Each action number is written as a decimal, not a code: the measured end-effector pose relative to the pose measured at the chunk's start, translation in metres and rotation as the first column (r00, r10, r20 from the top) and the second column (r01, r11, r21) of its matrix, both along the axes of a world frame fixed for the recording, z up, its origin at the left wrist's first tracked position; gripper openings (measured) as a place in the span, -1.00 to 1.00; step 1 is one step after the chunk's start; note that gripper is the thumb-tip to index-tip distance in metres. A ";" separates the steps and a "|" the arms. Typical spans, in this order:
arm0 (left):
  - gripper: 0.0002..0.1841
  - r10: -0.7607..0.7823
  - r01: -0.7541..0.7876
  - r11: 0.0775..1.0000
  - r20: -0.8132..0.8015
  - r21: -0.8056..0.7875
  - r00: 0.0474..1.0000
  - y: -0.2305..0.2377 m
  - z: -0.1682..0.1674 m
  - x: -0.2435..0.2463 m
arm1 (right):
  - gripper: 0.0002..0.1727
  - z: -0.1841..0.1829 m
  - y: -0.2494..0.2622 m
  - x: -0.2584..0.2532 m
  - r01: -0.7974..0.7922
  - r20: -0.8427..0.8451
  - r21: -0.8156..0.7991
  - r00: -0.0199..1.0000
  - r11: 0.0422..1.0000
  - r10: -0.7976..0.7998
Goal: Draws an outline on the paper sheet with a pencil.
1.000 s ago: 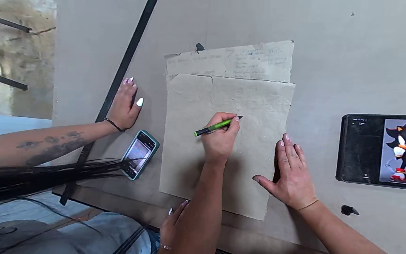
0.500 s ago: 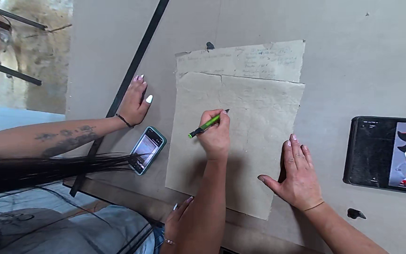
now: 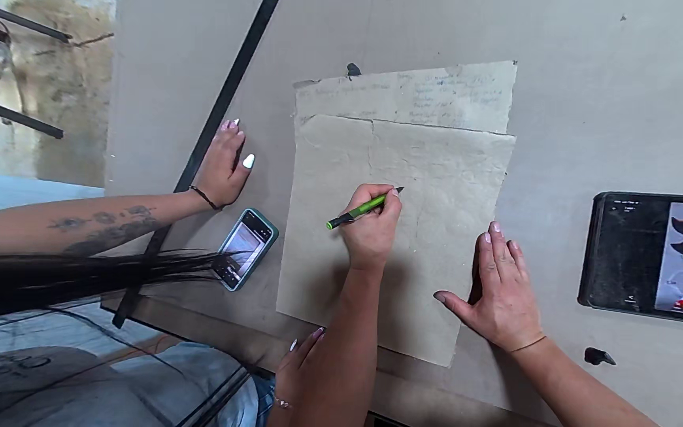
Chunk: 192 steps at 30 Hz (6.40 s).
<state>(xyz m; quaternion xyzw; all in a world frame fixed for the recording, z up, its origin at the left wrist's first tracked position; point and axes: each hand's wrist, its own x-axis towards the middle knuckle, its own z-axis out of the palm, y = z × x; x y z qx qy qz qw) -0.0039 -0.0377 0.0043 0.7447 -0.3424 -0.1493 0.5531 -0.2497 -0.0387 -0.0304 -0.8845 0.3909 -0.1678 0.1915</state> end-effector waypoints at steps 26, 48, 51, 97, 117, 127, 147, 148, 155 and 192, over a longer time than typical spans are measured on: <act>-0.94 0.088 -0.085 0.992 0.033 -0.090 0.996 0.034 -0.003 0.004 | 0.39 0.002 0.000 0.000 -0.006 -0.009 0.010 1.000 1.000 0.006; -0.84 -0.206 0.260 0.921 -0.203 0.291 0.957 0.118 0.099 -0.058 | 0.41 0.001 -0.001 -0.001 -0.003 -0.030 0.012 1.000 1.000 0.003; -0.86 -0.136 0.173 0.954 -0.160 0.247 0.978 0.109 0.082 -0.067 | 0.41 0.001 0.000 -0.001 -0.005 -0.025 0.013 1.000 1.000 0.005; -0.88 0.197 -0.190 0.975 -0.051 0.117 0.979 0.099 0.010 -0.043 | 0.41 0.002 -0.002 0.000 -0.017 -0.009 0.021 1.000 1.000 0.017; -0.80 0.035 -0.013 0.990 -0.156 0.141 0.987 0.136 0.021 -0.065 | 0.41 0.002 -0.002 -0.001 -0.018 -0.007 0.026 1.000 0.999 0.018; -0.92 0.232 -0.234 0.972 -0.065 -0.021 0.971 0.099 -0.002 -0.021 | 0.41 0.001 -0.002 0.000 -0.016 -0.002 0.019 1.000 1.000 0.016; -0.82 -0.045 0.065 0.989 -0.150 0.133 0.988 0.125 0.029 -0.071 | 0.42 0.005 -0.002 0.000 -0.013 -0.034 0.023 0.999 1.000 0.014; -0.83 -0.061 0.084 0.987 -0.155 0.141 0.986 0.119 0.034 -0.074 | 0.42 0.004 -0.002 0.000 -0.013 -0.034 0.022 0.999 1.000 0.014; -0.86 -0.075 0.092 0.969 -0.084 0.229 0.994 0.084 0.056 -0.077 | 0.42 0.004 -0.002 0.000 -0.015 -0.039 0.029 0.999 0.999 0.016; -0.81 0.051 -0.030 0.992 -0.168 0.122 0.985 0.144 0.020 -0.063 | 0.43 0.004 -0.003 0.000 -0.018 -0.035 0.034 0.999 0.999 0.020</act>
